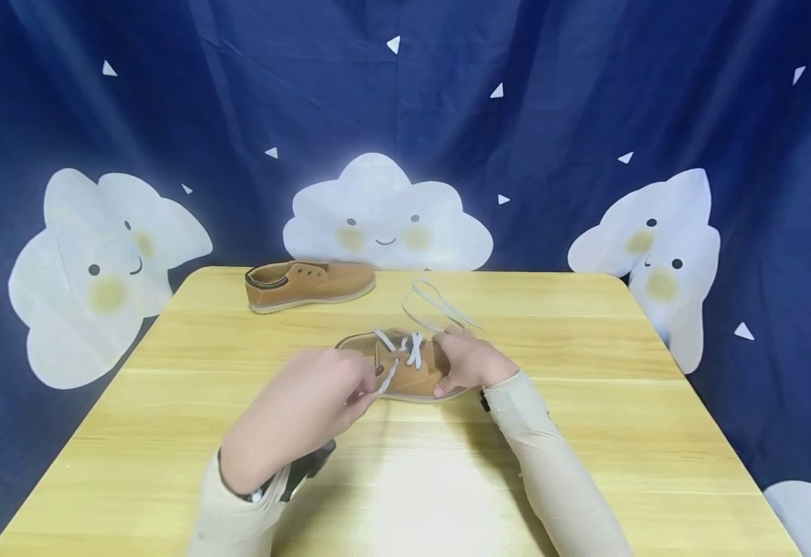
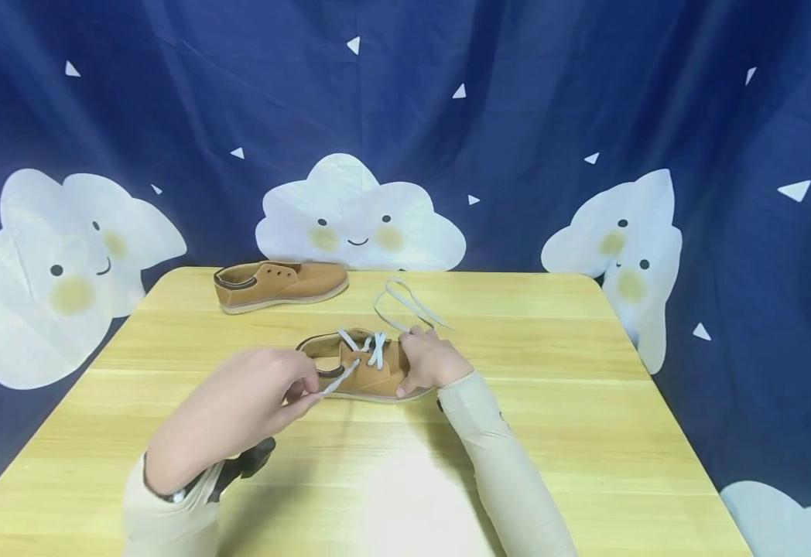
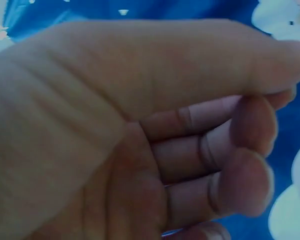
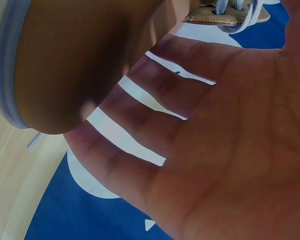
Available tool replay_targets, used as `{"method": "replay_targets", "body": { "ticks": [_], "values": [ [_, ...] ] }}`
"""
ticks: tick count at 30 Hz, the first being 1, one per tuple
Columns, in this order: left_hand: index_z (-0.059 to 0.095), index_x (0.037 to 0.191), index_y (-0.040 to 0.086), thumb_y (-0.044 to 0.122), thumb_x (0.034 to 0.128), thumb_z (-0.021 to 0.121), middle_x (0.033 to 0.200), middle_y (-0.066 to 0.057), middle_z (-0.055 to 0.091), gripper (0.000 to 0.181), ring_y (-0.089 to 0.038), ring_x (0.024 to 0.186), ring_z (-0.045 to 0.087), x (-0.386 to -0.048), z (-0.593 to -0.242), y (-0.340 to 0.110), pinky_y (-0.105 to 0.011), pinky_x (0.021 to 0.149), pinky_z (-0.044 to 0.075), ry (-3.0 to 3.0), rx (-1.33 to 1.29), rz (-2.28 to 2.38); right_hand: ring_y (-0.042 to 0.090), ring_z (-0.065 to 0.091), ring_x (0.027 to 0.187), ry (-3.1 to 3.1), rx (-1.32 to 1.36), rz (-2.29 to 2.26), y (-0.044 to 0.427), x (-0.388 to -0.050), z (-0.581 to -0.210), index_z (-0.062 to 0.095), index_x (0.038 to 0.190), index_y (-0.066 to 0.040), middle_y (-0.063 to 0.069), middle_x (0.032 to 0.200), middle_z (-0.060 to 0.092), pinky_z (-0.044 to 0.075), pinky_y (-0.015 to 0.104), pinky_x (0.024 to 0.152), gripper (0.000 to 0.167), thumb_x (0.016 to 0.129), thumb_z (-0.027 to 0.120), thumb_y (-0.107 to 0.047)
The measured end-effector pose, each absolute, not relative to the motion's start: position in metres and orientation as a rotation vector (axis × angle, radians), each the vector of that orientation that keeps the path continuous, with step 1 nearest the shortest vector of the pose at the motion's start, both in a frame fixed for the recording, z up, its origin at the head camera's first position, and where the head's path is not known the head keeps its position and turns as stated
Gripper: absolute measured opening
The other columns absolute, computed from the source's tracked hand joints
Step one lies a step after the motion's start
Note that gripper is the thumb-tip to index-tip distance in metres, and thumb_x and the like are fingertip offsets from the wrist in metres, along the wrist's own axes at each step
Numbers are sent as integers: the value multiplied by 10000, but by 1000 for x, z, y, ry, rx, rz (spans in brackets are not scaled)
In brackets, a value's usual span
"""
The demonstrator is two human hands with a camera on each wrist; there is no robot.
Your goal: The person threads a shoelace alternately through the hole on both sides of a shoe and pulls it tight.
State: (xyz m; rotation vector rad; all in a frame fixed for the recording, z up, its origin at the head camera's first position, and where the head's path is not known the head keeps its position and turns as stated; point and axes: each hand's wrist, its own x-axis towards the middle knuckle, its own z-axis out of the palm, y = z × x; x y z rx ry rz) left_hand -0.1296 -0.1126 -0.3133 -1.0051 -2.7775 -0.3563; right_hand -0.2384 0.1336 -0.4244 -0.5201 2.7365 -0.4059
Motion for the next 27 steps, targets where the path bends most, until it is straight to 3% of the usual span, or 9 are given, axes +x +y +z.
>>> {"method": "replay_targets", "body": {
  "ticks": [3, 9, 14, 20, 24, 27],
  "values": [
    [706, 780, 206, 121, 834, 811, 688, 141, 631, 146, -12, 625, 545, -120, -309, -118, -214, 577, 459, -2736, -1005, -338, 319, 523, 1305, 2738, -522, -391, 133, -240, -424, 484, 1487, -12, 135, 1390, 552, 526, 497, 1053, 914, 748, 933, -307],
    [658, 738, 236, 74, 799, 807, 645, 170, 547, 229, 10, 590, 457, -110, -304, -125, -183, 540, 394, -2699, -1010, -319, 325, 536, 1302, 2749, -514, -366, 132, -242, -421, 512, 1469, -28, 124, 1353, 571, 541, 498, 1030, 894, 738, 942, -313],
    [682, 764, 234, 73, 804, 782, 671, 168, 597, 194, 9, 605, 508, -112, -308, -125, -212, 543, 434, -2774, -1028, -321, 323, 539, 1322, 2753, -503, -400, 134, -243, -420, 517, 1472, -35, 120, 1390, 566, 539, 520, 1030, 895, 734, 947, -301],
    [577, 672, 201, -1, 786, 706, 657, 103, 512, 266, -66, 623, 476, -137, -320, -116, -259, 561, 420, -3022, -1078, -402, 329, 579, 1272, 2777, -469, -413, 140, -243, -421, 541, 1450, -27, 127, 1385, 586, 536, 526, 1033, 885, 717, 958, -295],
    [643, 728, 171, -19, 782, 716, 782, 50, 614, 210, -137, 770, 558, -160, -332, -110, -335, 692, 501, -3205, -1018, -432, 345, 588, 1255, 2777, -492, -415, 141, -243, -423, 555, 1432, -12, 147, 1365, 602, 525, 515, 1052, 885, 701, 968, -293],
    [679, 772, 156, 34, 805, 761, 818, 38, 642, 151, -159, 801, 583, -175, -342, -108, -362, 723, 522, -3290, -958, -448, 364, 563, 1307, 2760, -519, -417, 143, -244, -422, 534, 1449, 3, 166, 1402, 587, 492, 517, 1103, 905, 710, 962, -294]
  ]
}}
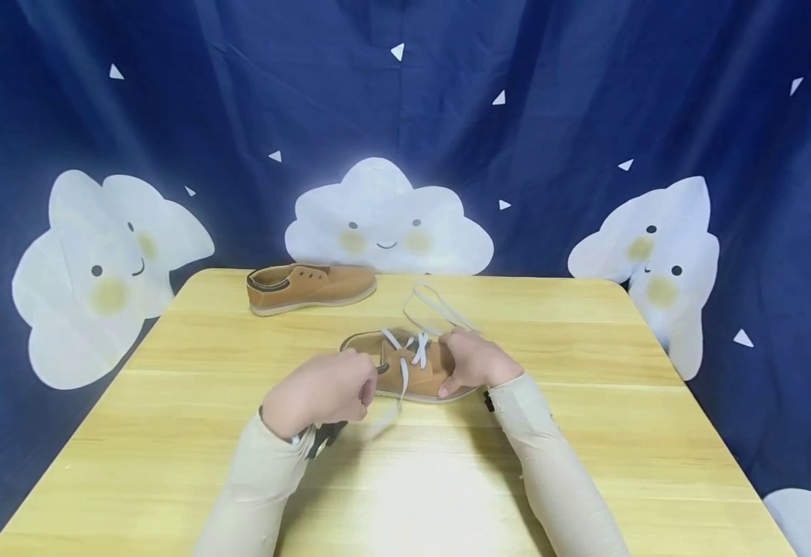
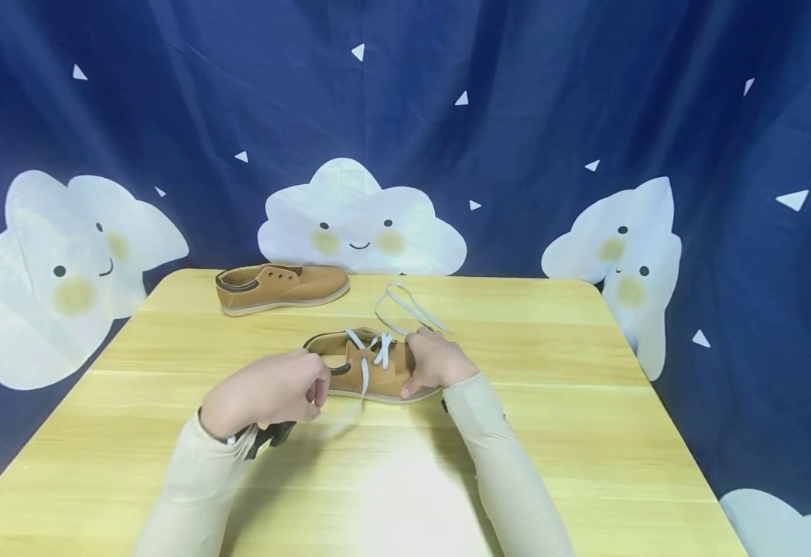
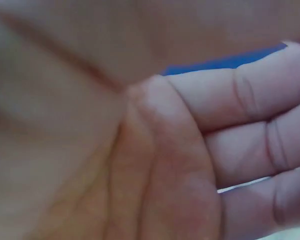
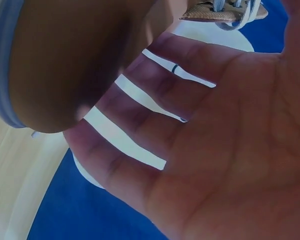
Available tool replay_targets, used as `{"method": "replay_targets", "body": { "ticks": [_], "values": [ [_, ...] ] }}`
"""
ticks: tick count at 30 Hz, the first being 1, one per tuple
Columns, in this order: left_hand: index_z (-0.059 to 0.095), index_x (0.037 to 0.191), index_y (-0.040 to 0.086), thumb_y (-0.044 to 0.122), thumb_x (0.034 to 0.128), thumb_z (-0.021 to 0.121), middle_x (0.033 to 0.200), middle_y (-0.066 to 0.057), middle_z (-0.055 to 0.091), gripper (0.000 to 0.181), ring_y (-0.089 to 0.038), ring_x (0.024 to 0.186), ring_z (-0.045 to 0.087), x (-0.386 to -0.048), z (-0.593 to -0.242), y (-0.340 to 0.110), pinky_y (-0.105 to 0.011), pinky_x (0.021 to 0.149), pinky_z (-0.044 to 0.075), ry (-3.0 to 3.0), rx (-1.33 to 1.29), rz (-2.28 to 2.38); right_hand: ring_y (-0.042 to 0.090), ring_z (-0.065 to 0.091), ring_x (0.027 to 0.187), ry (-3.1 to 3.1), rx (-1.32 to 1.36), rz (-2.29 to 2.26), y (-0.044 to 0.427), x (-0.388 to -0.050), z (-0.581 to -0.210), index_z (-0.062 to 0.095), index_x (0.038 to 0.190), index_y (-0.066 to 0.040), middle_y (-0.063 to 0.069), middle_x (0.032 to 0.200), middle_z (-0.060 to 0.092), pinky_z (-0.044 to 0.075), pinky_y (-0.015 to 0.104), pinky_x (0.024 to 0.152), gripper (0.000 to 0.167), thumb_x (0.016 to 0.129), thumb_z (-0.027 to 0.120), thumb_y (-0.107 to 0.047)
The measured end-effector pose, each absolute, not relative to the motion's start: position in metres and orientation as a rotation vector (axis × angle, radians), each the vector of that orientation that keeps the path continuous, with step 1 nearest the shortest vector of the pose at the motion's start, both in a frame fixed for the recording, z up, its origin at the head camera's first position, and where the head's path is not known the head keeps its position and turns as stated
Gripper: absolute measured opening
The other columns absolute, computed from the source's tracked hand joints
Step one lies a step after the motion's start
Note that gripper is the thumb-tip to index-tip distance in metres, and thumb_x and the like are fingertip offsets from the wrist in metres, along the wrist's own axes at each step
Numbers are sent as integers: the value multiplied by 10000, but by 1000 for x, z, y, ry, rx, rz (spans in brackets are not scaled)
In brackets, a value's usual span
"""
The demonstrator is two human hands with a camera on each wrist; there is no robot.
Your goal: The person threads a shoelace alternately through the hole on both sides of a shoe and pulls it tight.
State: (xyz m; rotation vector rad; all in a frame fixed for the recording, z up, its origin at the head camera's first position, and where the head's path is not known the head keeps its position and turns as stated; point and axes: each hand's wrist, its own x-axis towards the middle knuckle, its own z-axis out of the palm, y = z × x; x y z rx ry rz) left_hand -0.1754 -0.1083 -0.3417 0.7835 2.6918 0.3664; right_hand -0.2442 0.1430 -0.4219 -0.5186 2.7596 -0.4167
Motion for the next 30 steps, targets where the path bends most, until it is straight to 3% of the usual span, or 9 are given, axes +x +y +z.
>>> {"method": "replay_targets", "body": {
  "ticks": [2, 6, 9, 12, 18, 26, 30],
  "values": [
    [668, 752, 158, 129, 836, 805, 777, 53, 616, 163, -139, 737, 570, -184, -348, -107, -333, 671, 507, 2692, 752, 379, 360, 555, 1318, 2737, -541, -434, 144, -246, -420, 537, 1446, -1, 161, 1402, 586, 483, 508, 1113, 874, 732, 949, -293],
    [553, 627, 174, 291, 887, 811, 608, 75, 469, 385, -94, 553, 429, -199, -362, -98, -266, 513, 360, 2757, 726, 444, 291, 609, 1165, 2687, -652, -582, 147, -250, -414, 625, 1334, -30, 125, 1269, 657, 521, 461, 993, 599, 833, 875, -242],
    [551, 601, 195, 338, 906, 792, 586, 103, 467, 415, -78, 540, 407, -206, -375, -86, -254, 501, 339, 2835, 750, 454, 258, 646, 1026, 2747, -740, -746, 149, -251, -409, 682, 1242, -27, 123, 1140, 712, 544, 438, 905, 360, 920, 779, -153],
    [583, 591, 186, 393, 928, 764, 558, 111, 482, 435, -75, 520, 431, -211, -388, -75, -254, 499, 367, 2903, 759, 431, 243, 695, 938, 2881, -808, -838, 145, -251, -404, 721, 1191, -29, 114, 1045, 752, 577, 429, 855, 236, 972, 697, -111],
    [484, 522, 214, 463, 931, 746, 473, 112, 391, 546, -70, 464, 409, -214, -404, -62, -245, 446, 333, 2990, 633, 426, 183, 733, 926, 2915, -1011, -711, 124, -257, -396, 782, 1052, -94, 25, 1006, 792, 594, 404, 891, 157, 1005, 633, -96],
    [339, 498, 209, 182, 914, 742, 458, 106, 292, 580, -53, 416, 266, -215, -404, -63, -180, 394, 204, 2969, 601, 446, 105, 571, 712, 2768, -1123, -314, 100, -271, -386, 788, 867, -161, -45, 777, 707, 546, 356, 918, 257, 1001, 600, -46],
    [336, 500, 215, 185, 907, 753, 474, 103, 303, 583, -67, 442, 277, -215, -400, -65, -193, 417, 207, 2957, 606, 456, 102, 545, 666, 2726, -1032, -167, 92, -273, -382, 746, 803, -189, -69, 701, 638, 490, 398, 1008, 317, 1042, 559, -98]
  ]
}}
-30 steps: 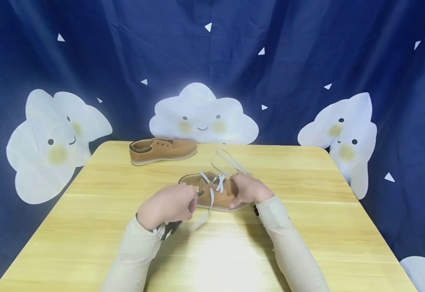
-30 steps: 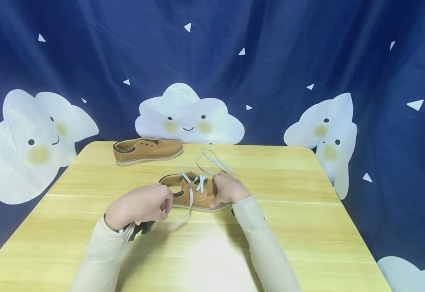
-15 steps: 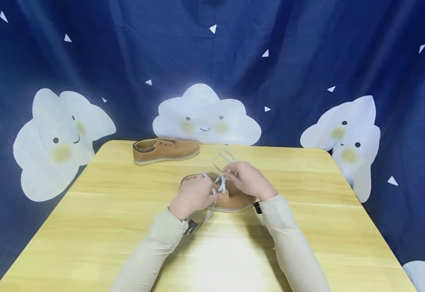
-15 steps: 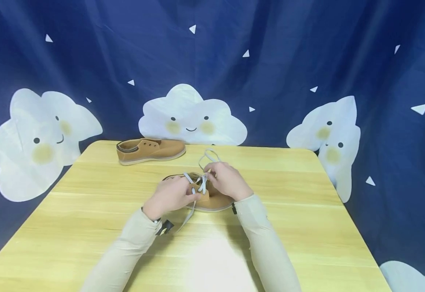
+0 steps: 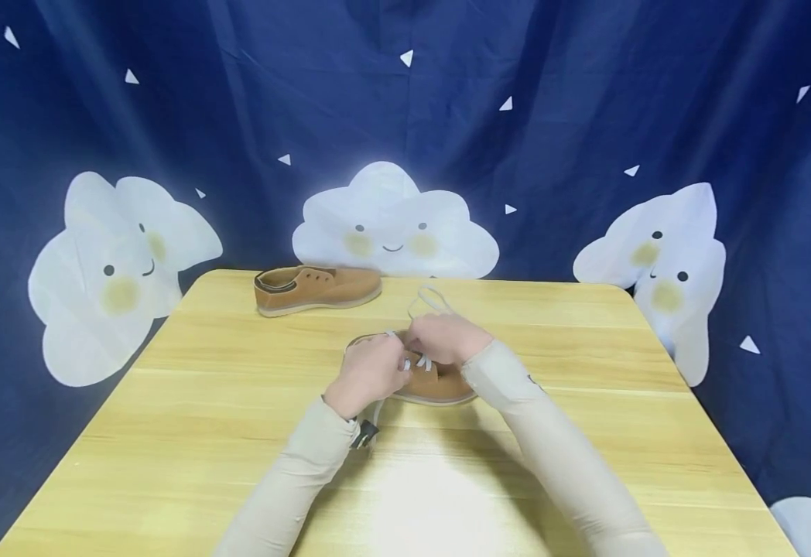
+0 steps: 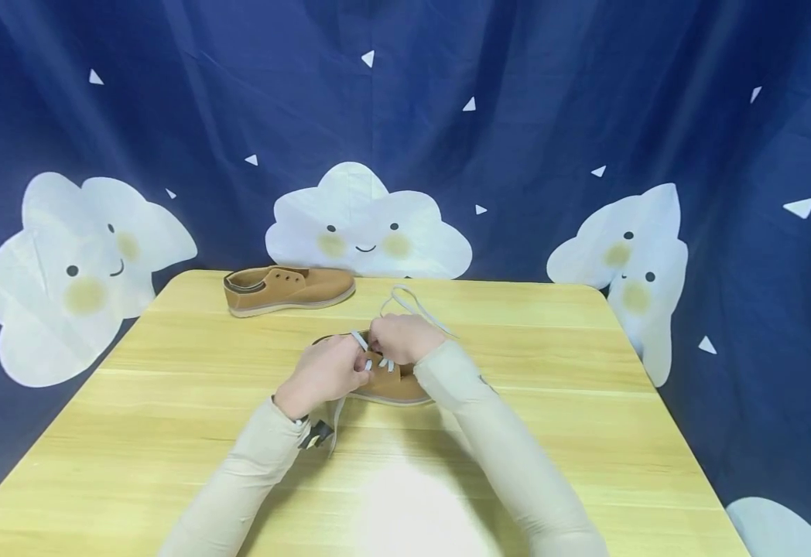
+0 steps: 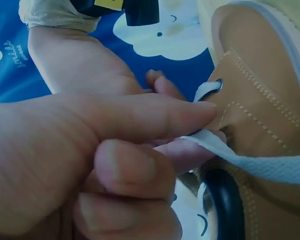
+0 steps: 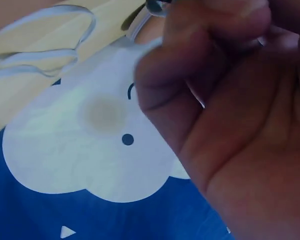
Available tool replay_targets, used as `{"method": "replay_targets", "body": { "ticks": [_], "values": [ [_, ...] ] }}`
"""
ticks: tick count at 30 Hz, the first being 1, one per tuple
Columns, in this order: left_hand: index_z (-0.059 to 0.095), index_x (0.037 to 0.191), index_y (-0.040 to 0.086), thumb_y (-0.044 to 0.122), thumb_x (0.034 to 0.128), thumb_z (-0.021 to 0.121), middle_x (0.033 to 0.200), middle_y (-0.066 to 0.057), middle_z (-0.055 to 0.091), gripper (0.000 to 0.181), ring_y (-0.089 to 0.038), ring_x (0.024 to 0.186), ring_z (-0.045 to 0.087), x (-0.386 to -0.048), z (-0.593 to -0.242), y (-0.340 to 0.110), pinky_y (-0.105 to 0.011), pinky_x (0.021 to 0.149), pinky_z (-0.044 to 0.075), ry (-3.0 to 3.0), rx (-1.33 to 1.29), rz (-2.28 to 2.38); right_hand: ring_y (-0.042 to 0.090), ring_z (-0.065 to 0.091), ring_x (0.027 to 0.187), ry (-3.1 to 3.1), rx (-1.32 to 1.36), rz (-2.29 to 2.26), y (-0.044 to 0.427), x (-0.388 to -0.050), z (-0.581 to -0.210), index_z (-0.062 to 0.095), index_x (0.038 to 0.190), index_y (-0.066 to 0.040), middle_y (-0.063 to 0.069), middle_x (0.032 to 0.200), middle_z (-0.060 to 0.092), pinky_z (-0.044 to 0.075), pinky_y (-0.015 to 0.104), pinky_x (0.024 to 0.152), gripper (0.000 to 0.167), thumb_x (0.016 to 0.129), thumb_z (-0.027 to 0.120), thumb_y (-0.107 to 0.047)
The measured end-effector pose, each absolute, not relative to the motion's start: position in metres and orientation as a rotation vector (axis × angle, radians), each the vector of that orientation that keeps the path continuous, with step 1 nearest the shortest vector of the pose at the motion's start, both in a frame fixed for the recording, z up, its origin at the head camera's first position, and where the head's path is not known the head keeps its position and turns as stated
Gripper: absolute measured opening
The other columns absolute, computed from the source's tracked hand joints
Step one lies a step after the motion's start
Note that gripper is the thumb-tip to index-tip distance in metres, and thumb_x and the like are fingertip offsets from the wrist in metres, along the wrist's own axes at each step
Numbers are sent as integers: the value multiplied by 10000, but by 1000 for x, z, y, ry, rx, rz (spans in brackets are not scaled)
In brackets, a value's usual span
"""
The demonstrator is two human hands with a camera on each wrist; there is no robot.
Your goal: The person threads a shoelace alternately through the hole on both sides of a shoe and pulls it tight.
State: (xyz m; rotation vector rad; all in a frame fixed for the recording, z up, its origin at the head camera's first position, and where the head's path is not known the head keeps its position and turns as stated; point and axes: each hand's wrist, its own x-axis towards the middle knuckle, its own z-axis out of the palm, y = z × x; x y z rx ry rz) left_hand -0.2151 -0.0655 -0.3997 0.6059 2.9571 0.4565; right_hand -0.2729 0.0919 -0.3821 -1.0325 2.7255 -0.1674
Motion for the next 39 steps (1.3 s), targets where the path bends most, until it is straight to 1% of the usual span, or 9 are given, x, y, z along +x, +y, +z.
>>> {"method": "replay_targets", "body": {
  "ticks": [2, 6, 10, 20, 23, 27, 32, 35, 39],
  "values": [
    [359, 510, 214, 199, 909, 759, 508, 96, 344, 565, -77, 470, 322, -216, -398, -67, -210, 441, 242, 2947, 592, 450, 111, 549, 663, 2711, -994, -117, 89, -273, -380, 712, 775, -191, -68, 680, 611, 486, 390, 989, 337, 1052, 542, -104],
    [433, 551, 212, 226, 900, 771, 625, 71, 453, 486, -103, 560, 434, -216, -397, -68, -252, 501, 342, 2947, 568, 423, 126, 561, 692, 2679, -948, -95, 86, -274, -378, 644, 745, -169, -53, 700, 599, 519, 337, 798, 337, 1046, 526, -73],
    [499, 613, 209, 240, 892, 793, 710, 50, 529, 407, -130, 624, 502, -215, -395, -69, -281, 540, 397, 2951, 573, 415, 111, 602, 707, 2668, -926, -177, 88, -276, -381, 641, 776, -165, -51, 766, 645, 521, 320, 797, 313, 1031, 505, -43],
    [486, 630, 196, 210, 900, 769, 673, 60, 507, 391, -131, 619, 489, -210, -389, -75, -285, 548, 371, 2932, 639, 430, 72, 631, 730, 2641, -1091, -418, 99, -282, -392, 728, 895, -122, -7, 883, 739, 557, 264, 798, 191, 943, 614, 24],
    [505, 680, 186, 225, 920, 760, 685, 56, 506, 353, -138, 641, 508, -210, -388, -79, -285, 562, 392, 2886, 649, 461, 58, 639, 744, 2618, -1156, -523, 106, -282, -393, 735, 940, -88, 19, 918, 748, 562, 258, 799, 143, 962, 633, 9],
    [440, 607, 191, 253, 956, 732, 586, 77, 404, 459, -108, 560, 422, -214, -387, -83, -246, 501, 333, 2804, 647, 479, 74, 590, 715, 2693, -1119, -740, 126, -278, -393, 710, 1079, -44, 61, 898, 727, 538, 281, 761, 127, 1006, 606, -42],
    [362, 533, 205, 276, 982, 704, 506, 92, 294, 569, -81, 484, 283, -217, -386, -87, -221, 447, 225, 2732, 642, 440, 192, 618, 773, 2735, -862, -907, 155, -264, -398, 626, 1262, 11, 144, 928, 690, 535, 364, 756, 318, 995, 668, -158],
    [368, 538, 211, 284, 987, 700, 501, 97, 292, 563, -77, 483, 277, -217, -386, -88, -221, 450, 226, 2720, 651, 417, 311, 653, 1044, 2654, -812, -841, 163, -257, -406, 602, 1325, 30, 199, 1149, 683, 547, 468, 935, 543, 910, 800, -259],
    [391, 550, 207, 285, 994, 694, 506, 96, 309, 543, -77, 489, 289, -216, -386, -89, -227, 459, 247, 2696, 647, 408, 393, 537, 1337, 2622, -712, -647, 163, -254, -417, 522, 1440, 49, 223, 1410, 586, 459, 529, 1129, 860, 777, 916, -332]
  ]
}}
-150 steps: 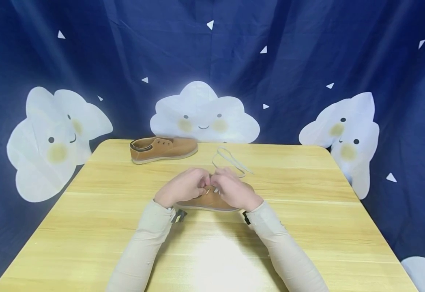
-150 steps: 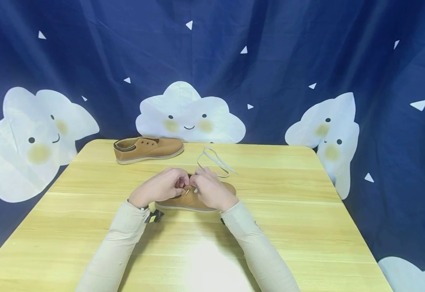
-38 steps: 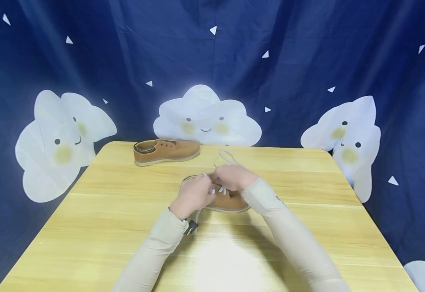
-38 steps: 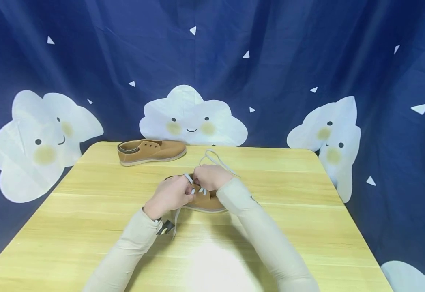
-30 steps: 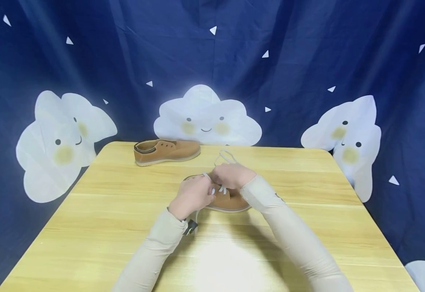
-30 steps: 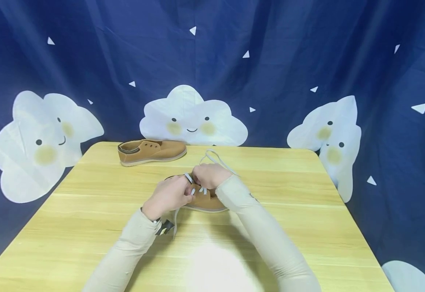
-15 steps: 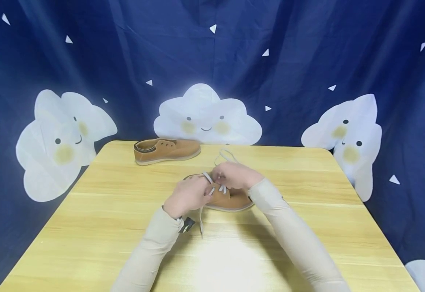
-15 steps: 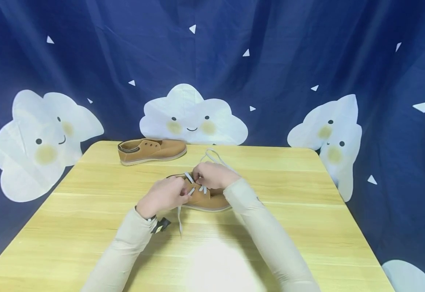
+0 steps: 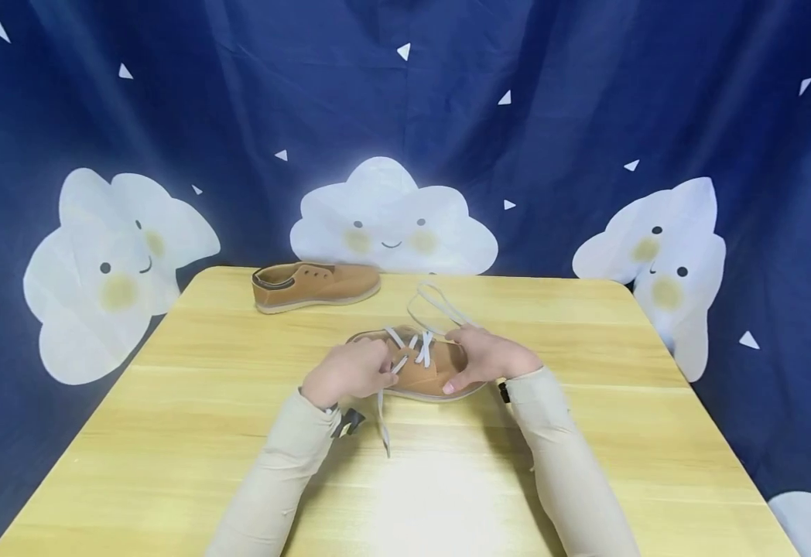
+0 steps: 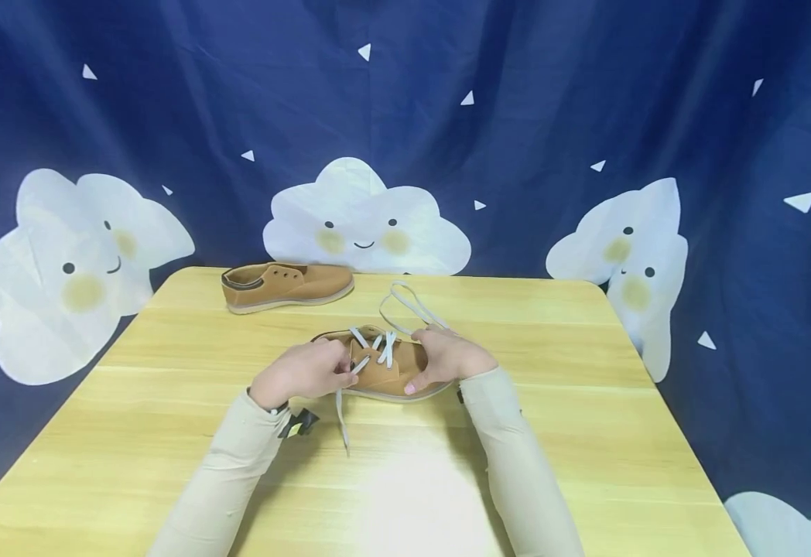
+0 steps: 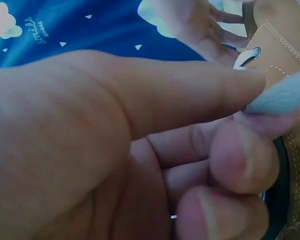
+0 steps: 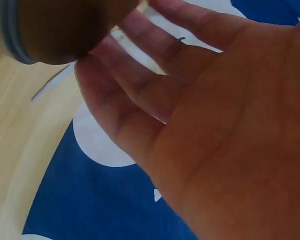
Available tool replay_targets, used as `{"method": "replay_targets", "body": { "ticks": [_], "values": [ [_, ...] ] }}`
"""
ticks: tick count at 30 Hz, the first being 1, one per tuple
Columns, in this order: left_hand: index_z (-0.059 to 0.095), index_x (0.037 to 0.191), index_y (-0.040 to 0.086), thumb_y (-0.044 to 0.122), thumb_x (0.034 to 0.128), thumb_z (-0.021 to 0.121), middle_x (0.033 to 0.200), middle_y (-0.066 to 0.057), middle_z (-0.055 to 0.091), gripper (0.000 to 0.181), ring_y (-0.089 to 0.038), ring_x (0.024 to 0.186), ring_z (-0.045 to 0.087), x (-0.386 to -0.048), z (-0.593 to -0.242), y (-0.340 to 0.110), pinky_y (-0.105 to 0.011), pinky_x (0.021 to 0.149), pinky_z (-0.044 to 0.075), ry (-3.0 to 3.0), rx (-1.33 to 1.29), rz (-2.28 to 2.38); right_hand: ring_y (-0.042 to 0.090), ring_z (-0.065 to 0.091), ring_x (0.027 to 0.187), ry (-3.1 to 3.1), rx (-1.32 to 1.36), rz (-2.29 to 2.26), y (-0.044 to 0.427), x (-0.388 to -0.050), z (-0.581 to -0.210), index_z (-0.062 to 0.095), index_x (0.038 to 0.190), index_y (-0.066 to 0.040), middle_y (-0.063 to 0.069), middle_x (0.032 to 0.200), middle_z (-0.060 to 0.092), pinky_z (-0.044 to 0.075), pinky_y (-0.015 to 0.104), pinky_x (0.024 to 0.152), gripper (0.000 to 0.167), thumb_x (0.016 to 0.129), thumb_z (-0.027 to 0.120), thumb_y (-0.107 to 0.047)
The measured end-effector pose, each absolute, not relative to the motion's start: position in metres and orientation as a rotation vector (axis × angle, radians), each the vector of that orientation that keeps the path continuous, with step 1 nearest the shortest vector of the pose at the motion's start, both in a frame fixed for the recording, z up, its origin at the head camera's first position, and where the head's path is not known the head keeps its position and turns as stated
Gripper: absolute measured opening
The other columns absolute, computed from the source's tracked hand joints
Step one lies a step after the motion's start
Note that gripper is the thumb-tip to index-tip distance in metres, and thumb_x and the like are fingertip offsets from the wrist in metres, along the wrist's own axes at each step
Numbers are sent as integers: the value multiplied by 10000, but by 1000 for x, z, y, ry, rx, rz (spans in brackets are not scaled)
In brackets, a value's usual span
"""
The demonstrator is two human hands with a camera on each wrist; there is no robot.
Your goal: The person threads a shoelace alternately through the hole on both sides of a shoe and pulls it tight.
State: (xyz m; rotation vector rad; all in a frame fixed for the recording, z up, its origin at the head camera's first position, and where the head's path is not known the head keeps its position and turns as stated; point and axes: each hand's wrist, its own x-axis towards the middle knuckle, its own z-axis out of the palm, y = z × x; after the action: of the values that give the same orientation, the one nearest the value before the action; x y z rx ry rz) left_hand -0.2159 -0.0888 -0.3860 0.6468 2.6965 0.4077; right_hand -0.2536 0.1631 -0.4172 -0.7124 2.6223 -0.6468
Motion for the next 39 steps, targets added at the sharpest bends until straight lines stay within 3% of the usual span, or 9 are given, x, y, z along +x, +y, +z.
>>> {"method": "replay_targets", "body": {
  "ticks": [3, 13, 19, 26, 35, 39],
  "values": [
    [400, 558, 207, 278, 1000, 686, 511, 100, 316, 531, -67, 488, 289, -216, -386, -91, -219, 458, 248, 2671, 669, 426, 369, 528, 1341, 2659, -624, -521, 160, -254, -423, 489, 1472, 42, 197, 1423, 559, 465, 503, 1131, 947, 731, 948, -326],
    [377, 545, 224, 166, 1024, 640, 488, 112, 304, 549, -32, 443, 244, -221, -382, -104, -159, 451, 230, 2453, 910, 623, 301, 577, 1211, 2679, -576, -484, 155, -253, -422, 539, 1435, 21, 166, 1329, 588, 512, 471, 1059, 893, 709, 955, -291],
    [450, 535, 211, 174, 1032, 625, 455, 112, 357, 528, -30, 429, 262, -223, -385, -108, -164, 442, 232, 2463, 842, 565, 287, 584, 1169, 2688, -596, -487, 154, -255, -422, 560, 1409, 10, 159, 1291, 603, 517, 463, 1041, 871, 696, 962, -288],
    [363, 518, 227, 261, 1004, 678, 475, 116, 294, 581, -45, 446, 241, -223, -388, -102, -188, 428, 195, 2561, 785, 542, 325, 578, 1255, 2689, -590, -481, 153, -255, -421, 541, 1434, 22, 181, 1348, 596, 499, 474, 1093, 897, 705, 959, -289],
    [509, 592, 210, 351, 917, 781, 570, 94, 466, 447, -104, 555, 462, -218, -401, -78, -270, 516, 383, 2850, 688, 431, 297, 589, 1194, 2675, -619, -499, 154, -256, -422, 581, 1370, 22, 165, 1286, 620, 505, 462, 1073, 825, 702, 962, -275],
    [462, 588, 211, 231, 909, 766, 548, 99, 430, 442, -81, 492, 407, -215, -407, -68, -253, 478, 361, 2998, 716, 334, 302, 586, 1207, 2672, -629, -521, 155, -255, -422, 597, 1347, 25, 162, 1281, 631, 495, 472, 1089, 798, 695, 964, -253]
  ]
}}
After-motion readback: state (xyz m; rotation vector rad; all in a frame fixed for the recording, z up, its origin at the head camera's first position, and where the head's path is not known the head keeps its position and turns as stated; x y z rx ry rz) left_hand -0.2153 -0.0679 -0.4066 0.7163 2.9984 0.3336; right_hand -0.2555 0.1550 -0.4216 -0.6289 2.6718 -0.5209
